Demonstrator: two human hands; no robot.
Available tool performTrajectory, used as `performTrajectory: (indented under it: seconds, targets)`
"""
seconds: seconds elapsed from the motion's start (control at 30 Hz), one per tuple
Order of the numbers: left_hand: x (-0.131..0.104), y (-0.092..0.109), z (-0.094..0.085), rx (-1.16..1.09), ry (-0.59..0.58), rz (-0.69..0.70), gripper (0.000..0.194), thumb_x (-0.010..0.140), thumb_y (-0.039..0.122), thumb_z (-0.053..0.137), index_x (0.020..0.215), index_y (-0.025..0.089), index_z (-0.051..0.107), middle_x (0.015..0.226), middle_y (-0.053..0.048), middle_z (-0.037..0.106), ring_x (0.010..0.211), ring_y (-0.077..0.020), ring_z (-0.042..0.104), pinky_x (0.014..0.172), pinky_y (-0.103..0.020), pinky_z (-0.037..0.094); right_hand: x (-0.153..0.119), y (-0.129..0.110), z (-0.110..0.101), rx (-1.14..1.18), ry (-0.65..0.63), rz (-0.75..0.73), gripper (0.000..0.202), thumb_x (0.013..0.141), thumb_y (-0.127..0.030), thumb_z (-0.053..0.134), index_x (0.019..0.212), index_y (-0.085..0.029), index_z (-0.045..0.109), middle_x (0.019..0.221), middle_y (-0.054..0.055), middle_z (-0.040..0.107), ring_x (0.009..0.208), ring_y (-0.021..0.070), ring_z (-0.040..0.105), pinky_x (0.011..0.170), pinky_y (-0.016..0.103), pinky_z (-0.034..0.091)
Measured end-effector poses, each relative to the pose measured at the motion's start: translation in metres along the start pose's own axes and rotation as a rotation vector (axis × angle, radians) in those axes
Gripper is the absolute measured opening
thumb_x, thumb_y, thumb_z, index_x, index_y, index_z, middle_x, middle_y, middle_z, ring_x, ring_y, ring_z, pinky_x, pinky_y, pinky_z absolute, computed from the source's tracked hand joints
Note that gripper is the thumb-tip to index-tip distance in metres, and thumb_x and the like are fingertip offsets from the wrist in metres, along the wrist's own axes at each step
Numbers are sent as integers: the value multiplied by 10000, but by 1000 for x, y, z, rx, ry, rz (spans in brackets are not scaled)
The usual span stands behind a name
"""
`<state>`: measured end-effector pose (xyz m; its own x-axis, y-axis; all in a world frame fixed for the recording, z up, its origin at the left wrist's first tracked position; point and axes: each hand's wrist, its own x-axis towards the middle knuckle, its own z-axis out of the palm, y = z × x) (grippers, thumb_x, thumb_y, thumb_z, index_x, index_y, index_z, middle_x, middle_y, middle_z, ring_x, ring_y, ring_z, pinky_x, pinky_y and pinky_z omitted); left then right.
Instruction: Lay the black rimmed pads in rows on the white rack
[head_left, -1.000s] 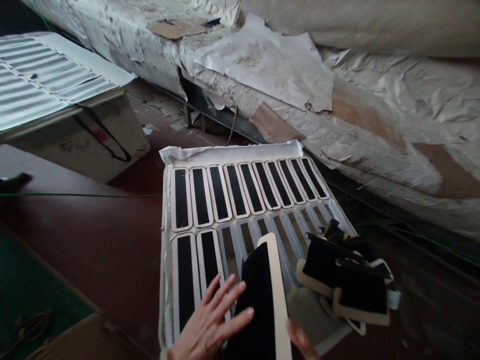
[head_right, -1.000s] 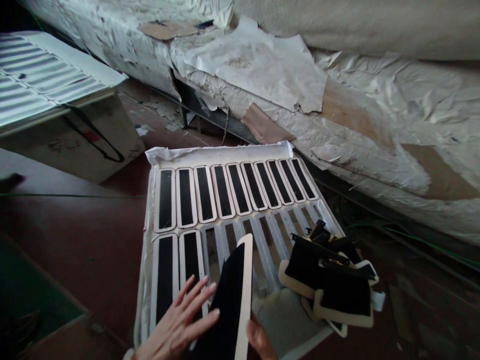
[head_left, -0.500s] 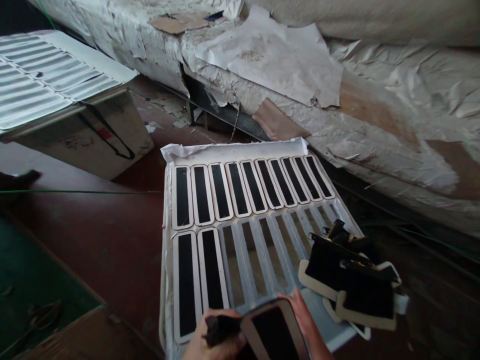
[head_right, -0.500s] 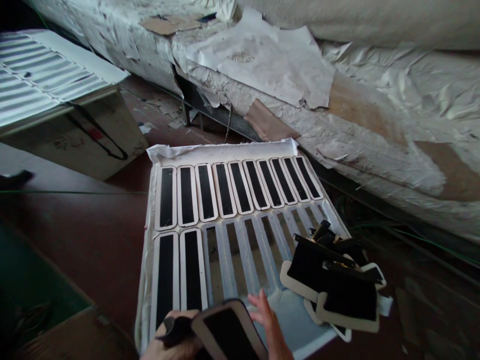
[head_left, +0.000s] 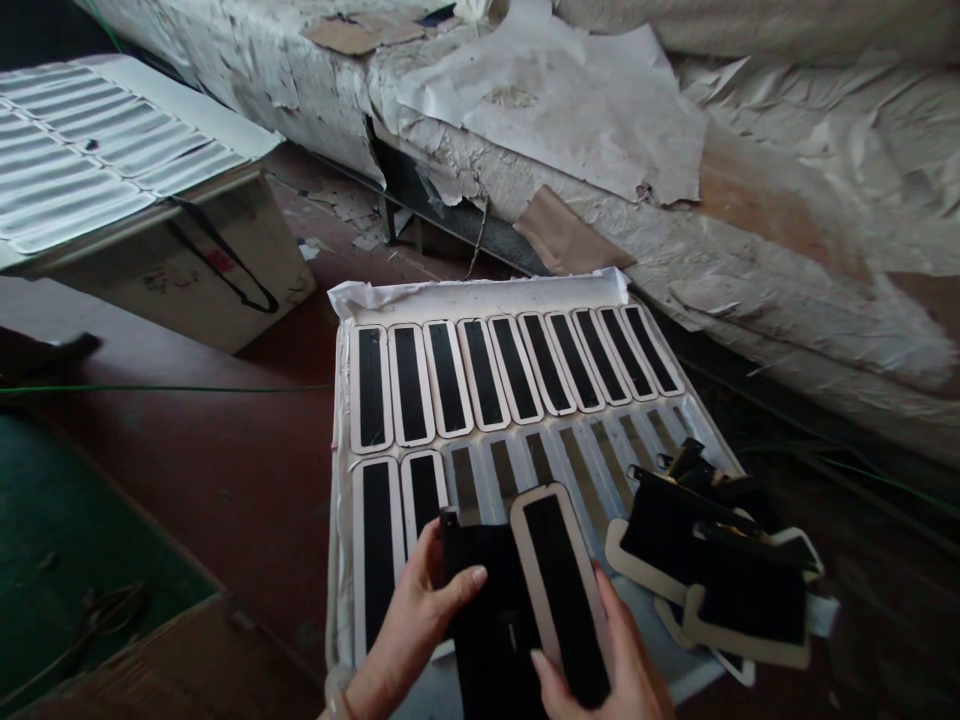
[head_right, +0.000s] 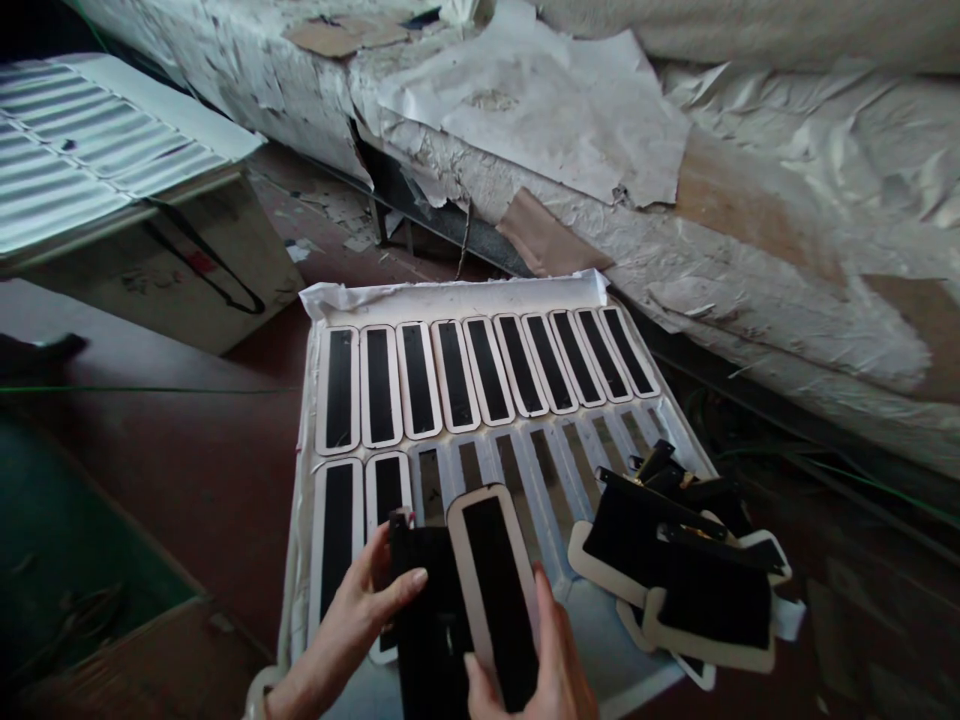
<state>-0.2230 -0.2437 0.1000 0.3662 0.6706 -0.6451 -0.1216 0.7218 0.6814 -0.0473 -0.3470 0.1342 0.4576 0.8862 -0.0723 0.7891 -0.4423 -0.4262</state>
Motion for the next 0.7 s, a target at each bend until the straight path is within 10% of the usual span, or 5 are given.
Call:
performTrajectory:
  seconds: [0.43,0.7]
  targets:
    - [6,-43,-46,1121,166,694,542,913,210,592,1390,340,370,1361,-12,543,1254,-191,518,1022,-440,512,56,-28,39,-165,233,-193,772,899,-555,518,1445,-30,369,1243,244,610,995,332,676,711,402,608]
    - [13,-32,-49,1471,-128,625,517,842,118,595,1350,197,539,1438,-49,501,1312,-278,475,1067,-512,471,55,-38,46,-277,281,-270,766,894,-501,576,1462,-36,357,1148,207,638,915,296,677,691,370,590]
